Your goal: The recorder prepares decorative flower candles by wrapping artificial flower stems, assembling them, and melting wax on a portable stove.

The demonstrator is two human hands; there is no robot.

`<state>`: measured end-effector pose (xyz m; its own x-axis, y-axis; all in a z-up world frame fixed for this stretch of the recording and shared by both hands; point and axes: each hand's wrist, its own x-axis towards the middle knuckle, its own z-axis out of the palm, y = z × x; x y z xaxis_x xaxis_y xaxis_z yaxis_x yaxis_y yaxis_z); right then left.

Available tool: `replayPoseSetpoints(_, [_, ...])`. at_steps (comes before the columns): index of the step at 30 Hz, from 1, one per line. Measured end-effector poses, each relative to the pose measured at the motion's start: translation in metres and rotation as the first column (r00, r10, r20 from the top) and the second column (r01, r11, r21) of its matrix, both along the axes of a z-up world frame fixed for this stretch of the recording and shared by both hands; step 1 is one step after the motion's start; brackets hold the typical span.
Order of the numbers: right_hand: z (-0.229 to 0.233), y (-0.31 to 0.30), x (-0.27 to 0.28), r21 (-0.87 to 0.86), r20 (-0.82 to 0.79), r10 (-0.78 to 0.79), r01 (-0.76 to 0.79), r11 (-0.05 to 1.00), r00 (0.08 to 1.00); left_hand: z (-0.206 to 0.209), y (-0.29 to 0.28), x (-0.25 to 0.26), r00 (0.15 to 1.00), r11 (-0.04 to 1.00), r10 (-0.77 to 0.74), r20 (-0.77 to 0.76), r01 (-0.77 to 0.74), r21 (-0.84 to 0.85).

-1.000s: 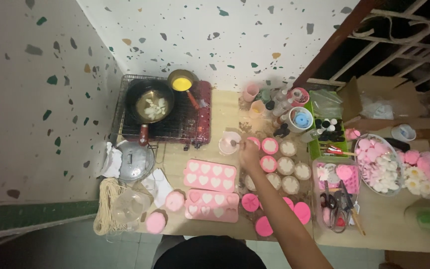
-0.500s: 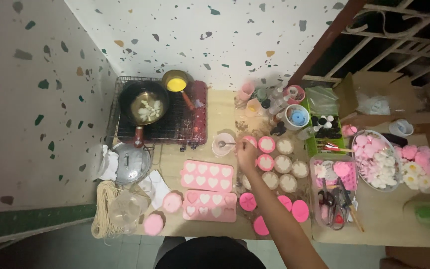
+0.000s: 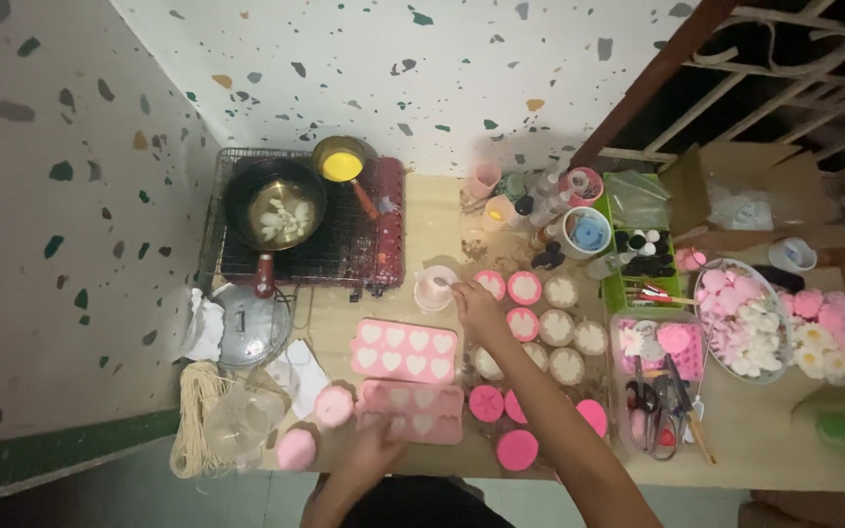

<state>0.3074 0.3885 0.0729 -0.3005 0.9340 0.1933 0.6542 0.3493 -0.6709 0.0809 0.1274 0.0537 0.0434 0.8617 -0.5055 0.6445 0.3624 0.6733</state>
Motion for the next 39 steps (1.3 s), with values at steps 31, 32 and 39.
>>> replayPoseSetpoints(31, [-0.016, -0.014, -0.024, -0.521, -0.419, -0.659, 0.43, 0.738, 0.625, 0.006, 0.246, 0.079, 0.907, 0.746, 0.283, 0.312, -0.412, 0.523])
replayPoseSetpoints(32, [-0.015, -0.015, -0.019, -0.519, -0.42, -0.656, 0.427, 0.74, 0.627, 0.005, 0.243, 0.079, 0.906, 0.744, 0.286, 0.312, -0.415, 0.524])
replayPoseSetpoints(39, [-0.033, -0.044, 0.007, -0.712, -0.382, -0.64, 0.229, 0.664, 0.667, -0.01, 0.124, 0.066, 0.894, 0.751, 0.362, 0.263, -0.448, 0.486])
